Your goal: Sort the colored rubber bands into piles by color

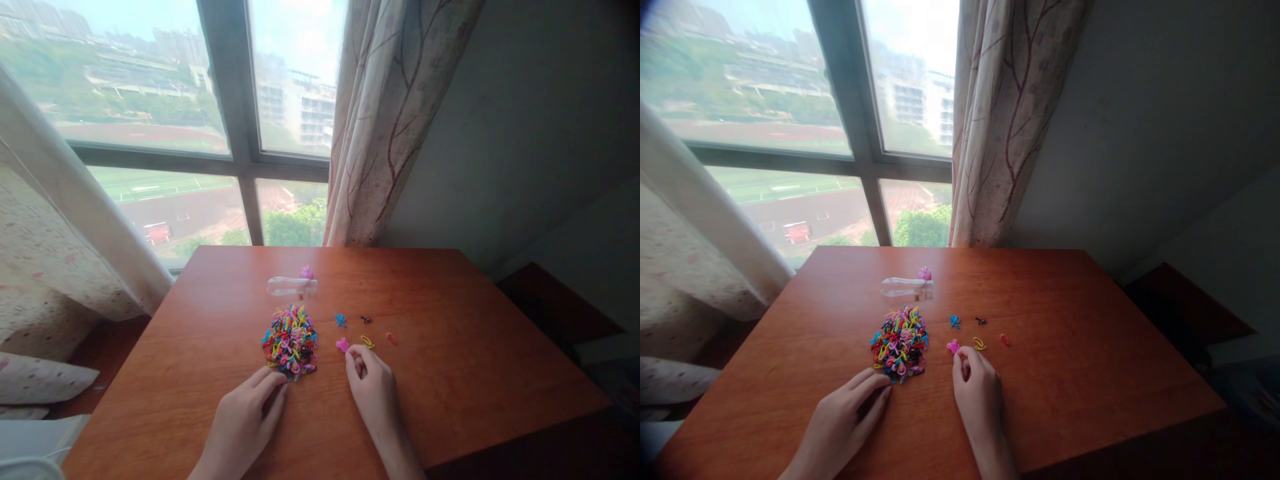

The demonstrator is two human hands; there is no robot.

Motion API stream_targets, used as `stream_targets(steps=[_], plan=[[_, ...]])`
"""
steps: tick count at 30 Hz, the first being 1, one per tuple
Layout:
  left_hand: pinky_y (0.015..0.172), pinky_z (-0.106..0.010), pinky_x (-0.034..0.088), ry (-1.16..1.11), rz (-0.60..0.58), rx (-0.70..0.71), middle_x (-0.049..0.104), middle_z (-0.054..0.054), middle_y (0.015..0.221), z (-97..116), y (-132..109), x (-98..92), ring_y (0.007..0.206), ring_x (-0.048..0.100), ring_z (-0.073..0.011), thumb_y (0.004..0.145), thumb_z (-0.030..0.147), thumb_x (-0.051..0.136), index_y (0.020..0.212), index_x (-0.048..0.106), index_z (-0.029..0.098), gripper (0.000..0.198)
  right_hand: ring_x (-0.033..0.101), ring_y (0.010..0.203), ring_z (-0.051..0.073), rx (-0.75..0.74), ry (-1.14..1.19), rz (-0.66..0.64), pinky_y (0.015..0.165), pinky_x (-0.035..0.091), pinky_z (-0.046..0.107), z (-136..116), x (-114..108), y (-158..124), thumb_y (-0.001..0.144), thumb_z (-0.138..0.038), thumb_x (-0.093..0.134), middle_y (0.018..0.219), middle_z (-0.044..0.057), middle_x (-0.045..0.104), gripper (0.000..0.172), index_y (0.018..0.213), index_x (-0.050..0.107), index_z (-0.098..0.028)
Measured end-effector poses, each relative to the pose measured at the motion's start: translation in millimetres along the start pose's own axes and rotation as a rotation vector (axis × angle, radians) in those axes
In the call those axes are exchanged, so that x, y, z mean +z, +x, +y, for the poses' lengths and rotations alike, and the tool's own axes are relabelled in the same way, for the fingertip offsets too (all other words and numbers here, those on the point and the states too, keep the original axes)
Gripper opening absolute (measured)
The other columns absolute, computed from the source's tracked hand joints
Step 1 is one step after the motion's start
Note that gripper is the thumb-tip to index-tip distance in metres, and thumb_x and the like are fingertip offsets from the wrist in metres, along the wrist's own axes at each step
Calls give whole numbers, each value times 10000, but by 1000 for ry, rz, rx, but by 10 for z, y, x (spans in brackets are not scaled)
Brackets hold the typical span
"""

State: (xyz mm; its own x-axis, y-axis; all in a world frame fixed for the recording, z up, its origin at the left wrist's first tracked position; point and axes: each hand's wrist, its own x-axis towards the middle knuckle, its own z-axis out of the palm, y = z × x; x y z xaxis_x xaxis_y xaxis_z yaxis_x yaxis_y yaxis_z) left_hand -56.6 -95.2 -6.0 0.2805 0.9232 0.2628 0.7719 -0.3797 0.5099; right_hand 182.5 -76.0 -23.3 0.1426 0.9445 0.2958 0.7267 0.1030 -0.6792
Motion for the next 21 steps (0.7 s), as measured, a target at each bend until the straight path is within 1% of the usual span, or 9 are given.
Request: stream_targets(steps=[3,6,9,12,14,21], plan=[[661,-202,524,-5,-5,-3,720,18,933,4,2,2,776,714,-139,922,241,490,905,633,273,147,568,565,135,-27,25,-47,569,380,216,-82,43,-59,942,-260,506,654,-3,621,192,821,645,-205],[676,-205,527,-5,-10,-5,723,19,949,-4,0,13,791,716,-139,923,237,492,915,636,276,150,579,584,137,-94,28,-127,585,385,217,-186,114,-123,929,-209,502,677,-1,635,183,807,638,-207],[686,-207,530,-5,-4,-1,725,18,965,-14,-2,22,801,718,-140,922,233,493,927,638,278,151,620,659,154,-164,34,-177,636,405,225,-300,188,-166,906,-166,513,734,6,669,160,841,650,-216],[691,-206,534,-12,4,7,728,14,987,-14,1,19,816,720,-142,917,232,498,933,642,277,151,649,729,164,-201,49,-185,680,420,228,-395,243,-172,881,-132,539,798,6,695,159,914,663,-227],[693,-204,537,-15,3,9,729,10,995,-8,5,13,825,721,-143,914,234,504,933,645,277,149,648,725,162,-207,32,-193,674,415,228,-437,266,-160,869,-119,559,795,-2,694,164,930,661,-232],[683,-209,541,-12,3,2,733,8,972,5,10,2,801,723,-148,906,235,509,923,655,281,153,610,654,144,-226,-44,-199,613,359,232,-458,296,-143,856,-111,571,730,-20,661,136,838,638,-228]])
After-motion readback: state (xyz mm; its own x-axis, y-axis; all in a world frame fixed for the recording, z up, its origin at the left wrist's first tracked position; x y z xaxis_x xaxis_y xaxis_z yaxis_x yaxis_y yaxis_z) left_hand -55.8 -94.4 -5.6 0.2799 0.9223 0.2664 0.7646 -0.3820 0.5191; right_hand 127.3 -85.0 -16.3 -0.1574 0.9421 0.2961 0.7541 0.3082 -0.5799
